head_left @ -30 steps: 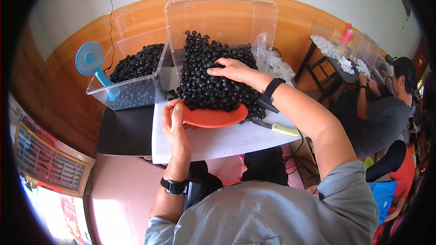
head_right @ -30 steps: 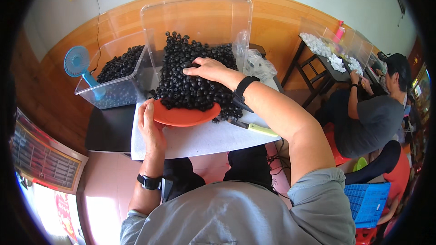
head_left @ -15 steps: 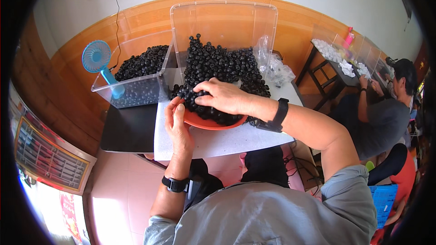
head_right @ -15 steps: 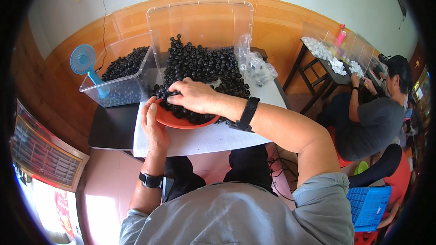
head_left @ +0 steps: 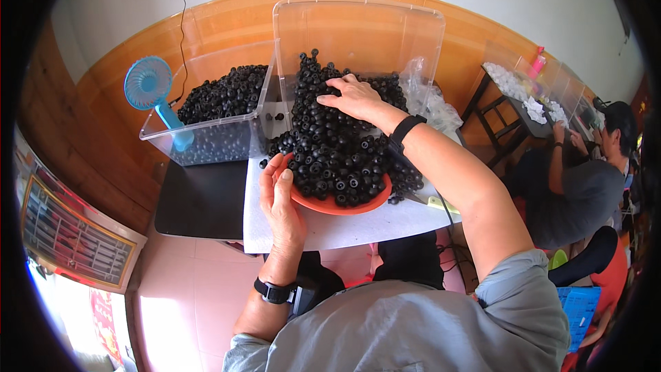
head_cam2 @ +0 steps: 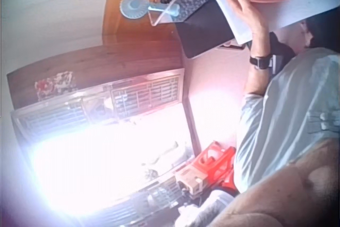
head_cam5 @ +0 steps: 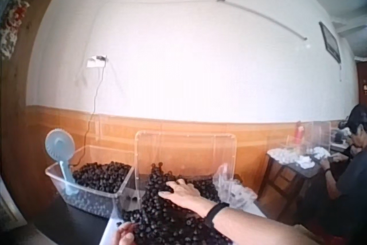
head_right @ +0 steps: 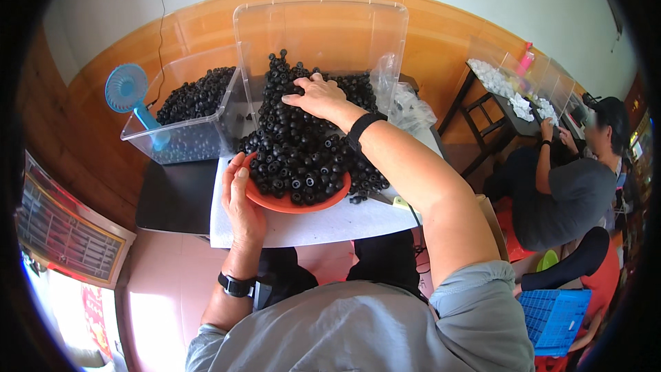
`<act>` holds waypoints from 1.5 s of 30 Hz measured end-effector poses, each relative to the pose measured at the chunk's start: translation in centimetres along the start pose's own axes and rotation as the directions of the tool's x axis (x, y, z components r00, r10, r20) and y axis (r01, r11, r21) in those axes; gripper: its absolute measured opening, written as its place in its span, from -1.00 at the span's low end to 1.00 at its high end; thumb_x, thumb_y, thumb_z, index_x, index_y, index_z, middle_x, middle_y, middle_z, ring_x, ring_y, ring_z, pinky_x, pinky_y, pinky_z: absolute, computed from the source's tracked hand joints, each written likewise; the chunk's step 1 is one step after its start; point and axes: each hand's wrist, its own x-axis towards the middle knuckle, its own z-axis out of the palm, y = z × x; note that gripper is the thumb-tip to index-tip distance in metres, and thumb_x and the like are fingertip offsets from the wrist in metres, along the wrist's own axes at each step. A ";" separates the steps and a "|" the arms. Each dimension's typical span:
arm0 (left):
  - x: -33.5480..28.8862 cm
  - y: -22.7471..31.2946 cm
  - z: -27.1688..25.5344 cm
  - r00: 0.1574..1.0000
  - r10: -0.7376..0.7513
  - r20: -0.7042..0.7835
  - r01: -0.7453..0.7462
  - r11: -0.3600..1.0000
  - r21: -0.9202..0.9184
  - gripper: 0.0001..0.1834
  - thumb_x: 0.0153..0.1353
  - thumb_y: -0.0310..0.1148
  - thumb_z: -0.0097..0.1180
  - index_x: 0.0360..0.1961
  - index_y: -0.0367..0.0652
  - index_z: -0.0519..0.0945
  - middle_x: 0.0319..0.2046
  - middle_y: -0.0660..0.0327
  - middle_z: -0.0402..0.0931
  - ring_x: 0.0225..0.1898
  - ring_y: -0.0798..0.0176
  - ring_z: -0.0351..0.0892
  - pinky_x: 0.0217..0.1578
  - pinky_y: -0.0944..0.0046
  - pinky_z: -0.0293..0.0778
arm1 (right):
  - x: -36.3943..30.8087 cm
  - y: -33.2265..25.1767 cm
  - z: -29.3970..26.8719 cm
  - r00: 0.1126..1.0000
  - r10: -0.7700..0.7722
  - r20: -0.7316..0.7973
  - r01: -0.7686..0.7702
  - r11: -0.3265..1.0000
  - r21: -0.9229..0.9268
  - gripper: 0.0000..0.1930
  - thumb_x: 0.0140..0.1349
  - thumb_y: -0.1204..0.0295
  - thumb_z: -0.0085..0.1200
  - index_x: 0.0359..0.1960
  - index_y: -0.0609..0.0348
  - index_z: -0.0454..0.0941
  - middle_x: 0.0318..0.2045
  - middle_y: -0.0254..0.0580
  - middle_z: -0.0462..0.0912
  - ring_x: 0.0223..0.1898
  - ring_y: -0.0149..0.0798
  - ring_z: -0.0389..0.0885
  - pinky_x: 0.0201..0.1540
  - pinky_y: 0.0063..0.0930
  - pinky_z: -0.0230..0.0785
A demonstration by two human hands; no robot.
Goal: The person uses a knife to trim small black plastic components, placing them into a red bowl before pouring more components from a large bin onto the table. They then refill the bin from a blue crate and resume trimming the components one by one.
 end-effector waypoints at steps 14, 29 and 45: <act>0.1 -0.4 -0.1 1.000 0.014 -0.018 -0.014 0.999 0.030 -0.56 0.38 -0.32 0.01 0.22 -0.28 0.38 0.19 0.05 0.39 0.22 0.23 0.33 0.29 0.22 0.16 | -4.2 -0.6 0.4 0.915 -0.330 0.230 0.258 0.920 0.294 -0.36 0.27 -0.22 -0.10 0.07 0.06 0.57 0.04 0.04 0.54 0.14 0.07 0.47 0.19 -0.14 0.27; 0.1 0.5 -0.8 0.993 -0.099 -0.056 0.098 0.995 -0.030 -0.46 0.31 -0.44 -0.06 0.31 -0.33 0.28 0.23 0.00 0.34 0.24 0.16 0.34 0.28 0.20 0.23 | -11.8 -4.9 -2.6 0.804 -0.586 0.103 0.533 0.785 0.315 -0.56 0.41 0.03 -0.09 0.15 0.00 0.48 0.11 -0.08 0.51 0.06 0.04 0.56 0.13 -0.12 0.37; -1.5 2.0 -0.4 0.995 -0.071 -0.064 0.065 0.993 -0.097 -0.19 -0.13 -0.75 -0.14 0.31 -0.38 0.26 0.10 -0.13 0.45 0.07 0.03 0.51 0.16 0.16 0.42 | -12.5 -1.0 -5.6 0.839 -0.343 -0.423 0.522 0.727 0.446 -0.67 0.38 0.24 0.06 0.04 0.16 0.56 -0.08 -0.11 0.60 -0.15 -0.30 0.62 -0.09 -0.41 0.49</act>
